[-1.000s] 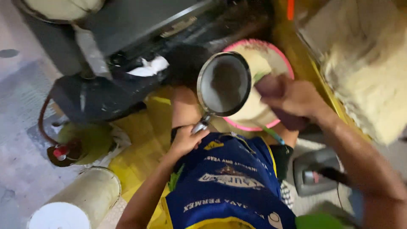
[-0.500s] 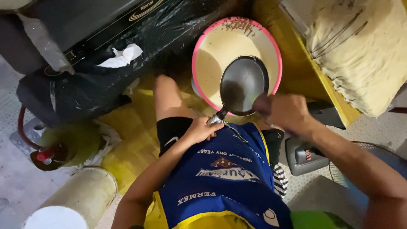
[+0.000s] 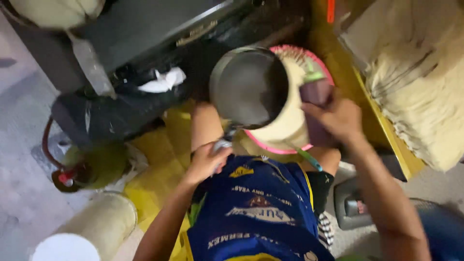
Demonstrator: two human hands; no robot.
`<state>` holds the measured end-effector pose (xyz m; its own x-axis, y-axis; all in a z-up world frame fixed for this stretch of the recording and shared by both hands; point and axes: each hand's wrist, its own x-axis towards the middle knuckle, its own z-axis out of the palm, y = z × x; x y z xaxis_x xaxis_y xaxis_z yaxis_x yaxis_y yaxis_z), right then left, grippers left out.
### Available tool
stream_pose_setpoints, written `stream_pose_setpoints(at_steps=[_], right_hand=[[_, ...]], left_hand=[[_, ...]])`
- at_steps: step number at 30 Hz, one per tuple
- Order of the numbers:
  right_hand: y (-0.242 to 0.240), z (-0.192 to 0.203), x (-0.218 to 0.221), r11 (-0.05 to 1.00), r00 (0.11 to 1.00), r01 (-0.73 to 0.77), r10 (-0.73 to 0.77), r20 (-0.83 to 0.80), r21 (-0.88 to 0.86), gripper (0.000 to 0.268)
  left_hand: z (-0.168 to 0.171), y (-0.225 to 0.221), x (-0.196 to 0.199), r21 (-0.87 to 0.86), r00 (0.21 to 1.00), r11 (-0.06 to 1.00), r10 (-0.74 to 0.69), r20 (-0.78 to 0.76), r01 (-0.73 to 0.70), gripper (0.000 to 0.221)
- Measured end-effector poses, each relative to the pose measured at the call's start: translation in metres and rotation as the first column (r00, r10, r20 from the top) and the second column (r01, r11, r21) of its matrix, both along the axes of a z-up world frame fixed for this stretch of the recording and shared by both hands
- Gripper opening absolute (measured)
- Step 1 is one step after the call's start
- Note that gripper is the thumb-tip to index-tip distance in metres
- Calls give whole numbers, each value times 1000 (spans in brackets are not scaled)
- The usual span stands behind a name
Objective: The person is making thin bread by dipping a small pan into a bowl of batter, cooking it on a gas stove, and then stacking the finished product.
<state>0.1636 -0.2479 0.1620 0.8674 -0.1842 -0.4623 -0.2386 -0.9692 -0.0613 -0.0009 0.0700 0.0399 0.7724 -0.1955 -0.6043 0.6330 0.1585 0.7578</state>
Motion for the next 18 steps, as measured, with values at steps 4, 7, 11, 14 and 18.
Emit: stream_pose_setpoints(at_steps=[4, 7, 11, 14, 18], right_hand=[[115, -65, 49, 791, 959, -11, -164, 229, 612, 83], [203, -126, 84, 642, 930, -143, -173, 324, 753, 84], [263, -153, 98, 449, 911, -227, -214, 351, 864, 89], [249, -189, 106, 294, 846, -442, -178, 503, 847, 132], [137, -185, 52, 487, 895, -405, 37, 445, 774, 128]], left_hand=[[12, 66, -33, 462, 956, 844, 290, 38, -274, 31], [7, 110, -61, 587, 912, 698, 298, 283, -411, 29], [39, 109, -73, 514, 782, 590, 493, 381, -622, 26], [12, 113, -77, 508, 786, 686, 151, 600, -520, 28], [15, 59, -56, 549, 914, 739, 382, 137, -392, 14]])
